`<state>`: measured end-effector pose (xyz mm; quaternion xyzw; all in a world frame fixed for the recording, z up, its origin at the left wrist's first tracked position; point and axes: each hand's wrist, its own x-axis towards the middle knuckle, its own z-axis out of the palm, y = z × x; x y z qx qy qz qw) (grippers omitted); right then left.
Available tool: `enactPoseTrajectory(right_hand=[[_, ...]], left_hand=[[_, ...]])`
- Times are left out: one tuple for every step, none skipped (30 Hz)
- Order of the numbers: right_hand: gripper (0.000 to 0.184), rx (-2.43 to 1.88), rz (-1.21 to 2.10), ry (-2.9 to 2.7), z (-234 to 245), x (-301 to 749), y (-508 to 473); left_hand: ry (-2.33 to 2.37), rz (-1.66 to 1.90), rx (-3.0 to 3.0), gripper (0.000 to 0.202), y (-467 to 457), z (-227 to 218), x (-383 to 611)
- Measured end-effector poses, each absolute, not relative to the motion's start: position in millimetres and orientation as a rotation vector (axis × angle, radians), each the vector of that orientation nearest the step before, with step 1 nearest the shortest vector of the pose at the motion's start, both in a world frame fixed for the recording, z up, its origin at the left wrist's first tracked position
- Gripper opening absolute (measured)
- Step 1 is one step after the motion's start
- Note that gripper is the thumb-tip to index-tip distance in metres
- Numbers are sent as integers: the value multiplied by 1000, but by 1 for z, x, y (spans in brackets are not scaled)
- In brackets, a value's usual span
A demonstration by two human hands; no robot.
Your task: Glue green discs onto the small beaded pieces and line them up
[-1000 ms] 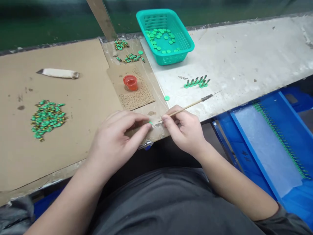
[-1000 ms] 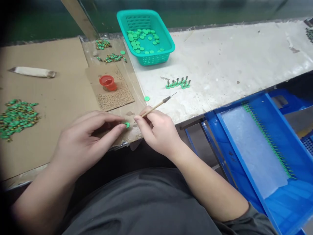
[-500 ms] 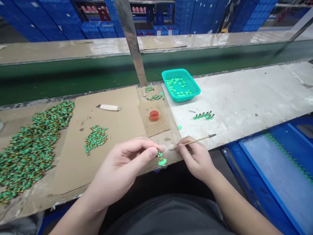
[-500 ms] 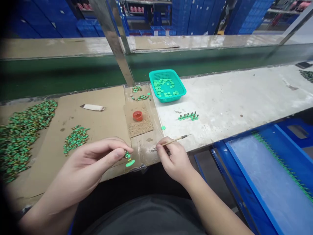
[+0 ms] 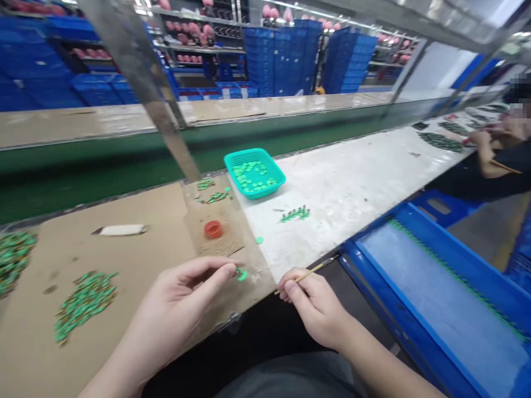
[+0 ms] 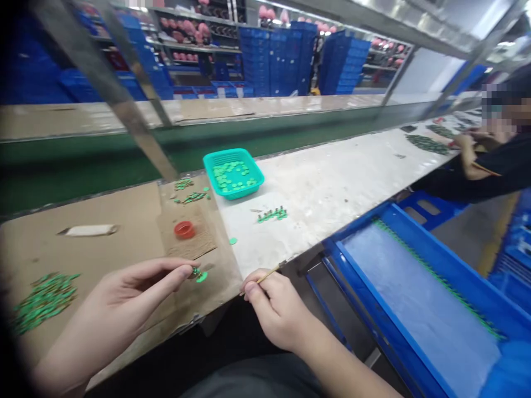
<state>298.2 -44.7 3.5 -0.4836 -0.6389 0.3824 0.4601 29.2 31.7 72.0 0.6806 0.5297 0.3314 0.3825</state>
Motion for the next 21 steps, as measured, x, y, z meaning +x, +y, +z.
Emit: enactPoseTrajectory(right_hand=[[38,-1203,923,-1559,3,303,-47],[38,-1215,906,-1544,3,307,-49],[38,-1226,887,-1529,3,312,-50],[37,-1235,870,-1513,3,317,-52],[36,-1242,857,-1497,3,322,-54],[36,-1247,847,-1481,3,326,-56],[36,-1251,839,-1465,2,331,-58],[36,-1254,833,-1450,2,336,-60],[35,-1256,827,-1435,1,340,-62],[35,-1258,823,-1422,1,345,-64],[35,-1261,819,-1409,1,349,-66],[34,-1263,815,-1396,0,353,-68],[33,-1267,810,-1382,0,358,-69],[33,-1271,805,-1370,-1,362,-70],[32,-1277,800,-1360,-2,366,-71],[31,-1285,794,-1351,-3,369,-72],[31,-1293,787,-1344,-3,372,-72],[31,-1302,781,-1340,-4,375,-72],[31,-1312,775,-1339,-4,378,-72],[32,-1321,770,-1341,-5,380,-72],[32,-1329,764,-1342,-4,382,-71]], left_hand=[[1348,839,1816,44,41,70,39],[1327,830,1913,42,51,68,52],[1292,823,2015,41,61,67,65],[1250,820,2116,40,72,66,80],[1205,813,2203,38,83,65,96],[1173,815,2269,36,93,63,111],[1147,813,2327,34,104,61,126],[1134,814,2381,31,114,59,140],[1130,823,2432,29,124,56,152],[1134,828,2478,28,132,52,162],[1142,834,2517,28,140,49,171],[1153,841,2550,27,146,45,177],[1162,844,2577,27,151,41,181],[1169,848,2599,27,154,37,183],[1174,850,2618,27,157,34,184],[1176,849,2632,26,158,31,185],[1179,848,2644,26,159,29,185],[1182,849,2651,26,160,27,185],[1188,850,2654,26,160,25,186],[1194,852,2654,27,160,24,187],[1201,853,2650,27,159,23,188]])
